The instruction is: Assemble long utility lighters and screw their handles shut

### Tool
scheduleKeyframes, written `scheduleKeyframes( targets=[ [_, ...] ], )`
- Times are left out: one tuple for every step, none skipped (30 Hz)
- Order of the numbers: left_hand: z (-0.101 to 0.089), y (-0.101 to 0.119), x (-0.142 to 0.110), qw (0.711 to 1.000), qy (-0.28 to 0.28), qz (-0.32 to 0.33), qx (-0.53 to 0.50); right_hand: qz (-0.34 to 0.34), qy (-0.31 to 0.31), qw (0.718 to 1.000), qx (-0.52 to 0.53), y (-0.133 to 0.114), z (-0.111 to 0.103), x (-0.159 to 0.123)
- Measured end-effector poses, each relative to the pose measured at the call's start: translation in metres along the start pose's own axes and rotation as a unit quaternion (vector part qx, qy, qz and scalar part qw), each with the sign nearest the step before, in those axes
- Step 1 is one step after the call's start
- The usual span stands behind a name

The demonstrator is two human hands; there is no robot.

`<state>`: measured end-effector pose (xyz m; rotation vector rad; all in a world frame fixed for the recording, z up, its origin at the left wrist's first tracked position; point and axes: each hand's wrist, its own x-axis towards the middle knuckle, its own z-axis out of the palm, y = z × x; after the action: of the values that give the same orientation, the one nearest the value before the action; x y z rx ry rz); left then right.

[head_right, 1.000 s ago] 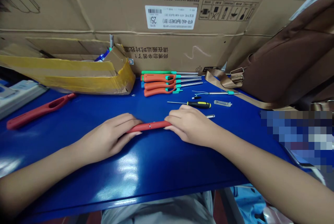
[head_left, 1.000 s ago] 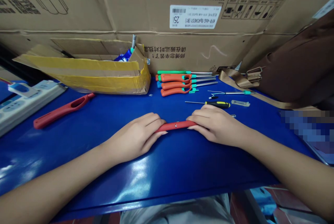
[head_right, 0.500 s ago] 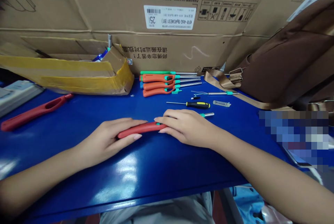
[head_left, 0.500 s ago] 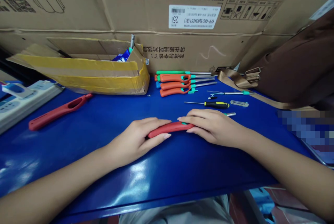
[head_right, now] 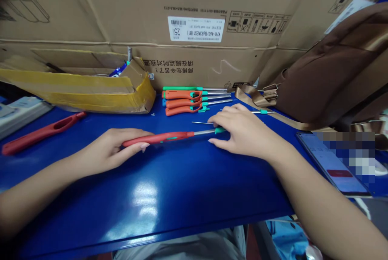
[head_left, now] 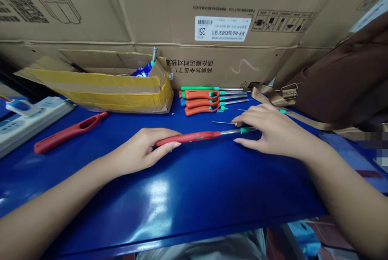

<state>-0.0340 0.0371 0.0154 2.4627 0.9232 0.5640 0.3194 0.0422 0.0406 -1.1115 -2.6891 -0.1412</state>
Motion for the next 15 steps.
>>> scheduleKeyframes(
  targets=[
    [-0.002,-0.002,0.0,1.0,0.003,-0.007,-0.002,-0.004,0.0,1.0,0.003,0.006,-0.001,-0.001],
    [-0.003,-0.003,0.001,1.0,0.005,-0.012,-0.004,-0.01,0.002,1.0,0.008,0.01,-0.002,-0.002],
    [-0.004,-0.004,0.001,1.0,0.006,-0.015,-0.007,-0.016,0.008,1.0,0.013,0.013,-0.002,-0.003],
    [-0.004,-0.005,0.001,1.0,0.007,-0.016,-0.009,-0.023,0.013,0.999,0.02,0.014,-0.002,-0.003],
    [-0.003,-0.004,0.002,1.0,0.006,-0.016,-0.012,-0.03,0.016,0.999,0.031,0.013,-0.001,-0.003],
    [-0.002,-0.004,0.002,1.0,0.005,-0.015,-0.017,-0.038,0.015,0.998,0.044,0.01,0.001,-0.002],
    [0.0,-0.003,0.002,1.0,0.002,-0.014,-0.023,-0.045,0.011,0.997,0.057,0.005,0.003,-0.001],
    [0.003,-0.001,0.002,0.999,-0.002,-0.011,-0.031,-0.054,0.007,0.996,0.069,-0.001,0.005,0.0],
    [0.006,0.001,0.002,0.999,-0.005,-0.009,-0.04,-0.06,0.001,0.995,0.075,-0.007,0.009,0.002],
    [0.009,0.003,0.002,0.999,-0.01,-0.007,-0.05,-0.066,0.003,0.995,0.073,-0.014,0.013,0.003],
    [0.012,0.006,0.001,0.998,-0.013,-0.005,-0.058,-0.076,0.011,0.995,0.065,-0.02,0.017,0.004],
    [0.015,0.008,0.0,0.998,-0.013,-0.004,-0.064,-0.082,0.019,0.995,0.053,-0.025,0.021,0.005],
    [0.018,0.01,0.0,0.998,-0.014,-0.002,-0.069,-0.094,0.031,0.994,0.045,-0.028,0.025,0.006],
    [0.02,0.012,-0.001,0.997,-0.01,-0.002,-0.071,-0.102,0.043,0.993,0.042,-0.03,0.029,0.007],
    [0.021,0.013,-0.002,0.997,-0.008,-0.002,-0.073,-0.108,0.054,0.992,0.039,-0.031,0.033,0.008]
  ],
)
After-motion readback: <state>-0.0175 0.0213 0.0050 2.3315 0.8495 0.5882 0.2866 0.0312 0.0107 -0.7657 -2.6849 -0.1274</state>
